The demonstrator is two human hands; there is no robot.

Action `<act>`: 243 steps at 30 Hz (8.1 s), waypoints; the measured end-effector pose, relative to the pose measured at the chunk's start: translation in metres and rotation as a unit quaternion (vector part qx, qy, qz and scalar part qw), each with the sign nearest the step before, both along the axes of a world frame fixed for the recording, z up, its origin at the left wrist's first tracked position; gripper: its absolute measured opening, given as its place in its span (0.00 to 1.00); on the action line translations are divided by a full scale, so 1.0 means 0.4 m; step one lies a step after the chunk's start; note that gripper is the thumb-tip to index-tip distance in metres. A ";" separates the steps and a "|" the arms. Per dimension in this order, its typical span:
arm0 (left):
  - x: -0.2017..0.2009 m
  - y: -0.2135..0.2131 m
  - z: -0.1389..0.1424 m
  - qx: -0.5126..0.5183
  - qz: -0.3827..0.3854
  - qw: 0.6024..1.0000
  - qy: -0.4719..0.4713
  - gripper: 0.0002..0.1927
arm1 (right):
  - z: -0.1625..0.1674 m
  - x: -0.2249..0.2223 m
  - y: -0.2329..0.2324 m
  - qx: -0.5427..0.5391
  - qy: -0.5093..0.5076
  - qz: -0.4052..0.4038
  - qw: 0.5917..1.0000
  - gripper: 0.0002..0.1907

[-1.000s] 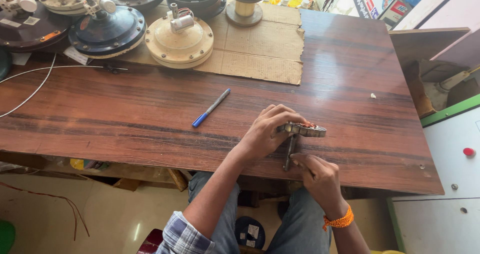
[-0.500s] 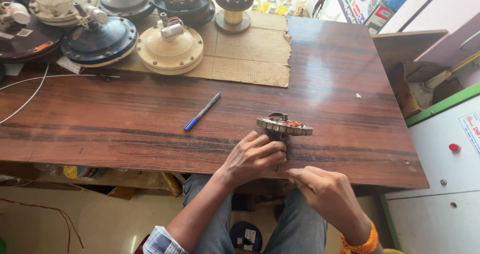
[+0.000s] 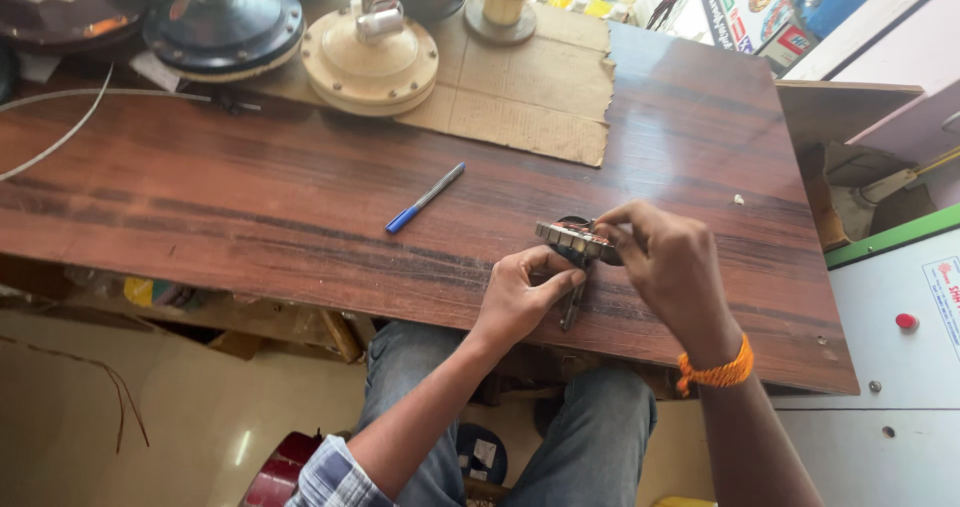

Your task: The person holds a small circular electrical component with copper windings and repeatedly inserts and removes a metal pin or shaft through its center. The hands rotate the component and adjust the pin while seated at a workbench with other similar components nearby.

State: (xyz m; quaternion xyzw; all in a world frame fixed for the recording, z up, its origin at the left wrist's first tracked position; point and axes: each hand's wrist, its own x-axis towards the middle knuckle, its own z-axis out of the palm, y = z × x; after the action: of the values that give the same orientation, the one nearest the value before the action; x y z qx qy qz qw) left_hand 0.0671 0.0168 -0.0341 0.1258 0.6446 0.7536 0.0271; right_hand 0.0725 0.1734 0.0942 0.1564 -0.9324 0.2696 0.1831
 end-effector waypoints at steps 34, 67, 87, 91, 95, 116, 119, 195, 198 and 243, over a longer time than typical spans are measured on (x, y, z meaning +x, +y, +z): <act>-0.123 -0.044 0.102 -0.230 -0.069 0.905 0.350 0.24 | -0.042 0.003 0.177 -0.252 -0.207 -0.057 0.944 0.08; -0.118 -0.052 0.076 -0.244 -0.074 0.904 0.344 0.25 | -0.284 0.131 0.034 -0.038 -0.043 -0.011 0.998 0.12; 0.013 -0.038 0.016 -0.173 0.032 0.944 0.281 0.06 | -0.060 0.115 0.022 0.017 0.022 0.003 1.000 0.04; 0.005 -0.017 0.000 -0.057 -0.012 0.996 0.060 0.03 | -0.034 0.036 0.001 0.011 0.012 0.015 1.000 0.04; -0.001 0.003 -0.008 -0.003 -0.018 1.000 -0.012 0.03 | -0.036 -0.026 0.000 -0.004 -0.065 -0.017 0.998 0.05; -0.082 -0.038 0.114 -0.229 -0.006 0.874 0.429 0.37 | -0.039 -0.070 0.166 -0.101 -0.174 -0.120 0.972 0.11; -0.117 -0.039 0.102 -0.196 -0.060 0.907 0.367 0.43 | -0.011 -0.029 0.164 -0.123 -0.155 -0.085 0.976 0.10; 0.015 0.003 0.031 -0.073 0.038 0.989 0.124 0.06 | -0.017 -0.047 0.024 -0.092 -0.167 -0.045 0.981 0.07; 0.019 0.001 0.039 -0.144 0.037 0.985 0.085 0.07 | -0.022 -0.046 0.034 -0.120 -0.165 -0.021 0.979 0.06; -0.174 -0.043 0.081 -0.176 -0.176 0.900 0.357 0.23 | -0.085 0.097 0.087 -0.182 -0.230 -0.054 0.954 0.08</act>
State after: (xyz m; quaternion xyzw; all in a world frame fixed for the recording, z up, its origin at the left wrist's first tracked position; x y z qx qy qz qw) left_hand -0.0026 -0.0004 -0.0016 0.4910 0.7005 0.5155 -0.0505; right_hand 0.1114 0.2080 0.0602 0.0037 -0.8914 0.4531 0.0030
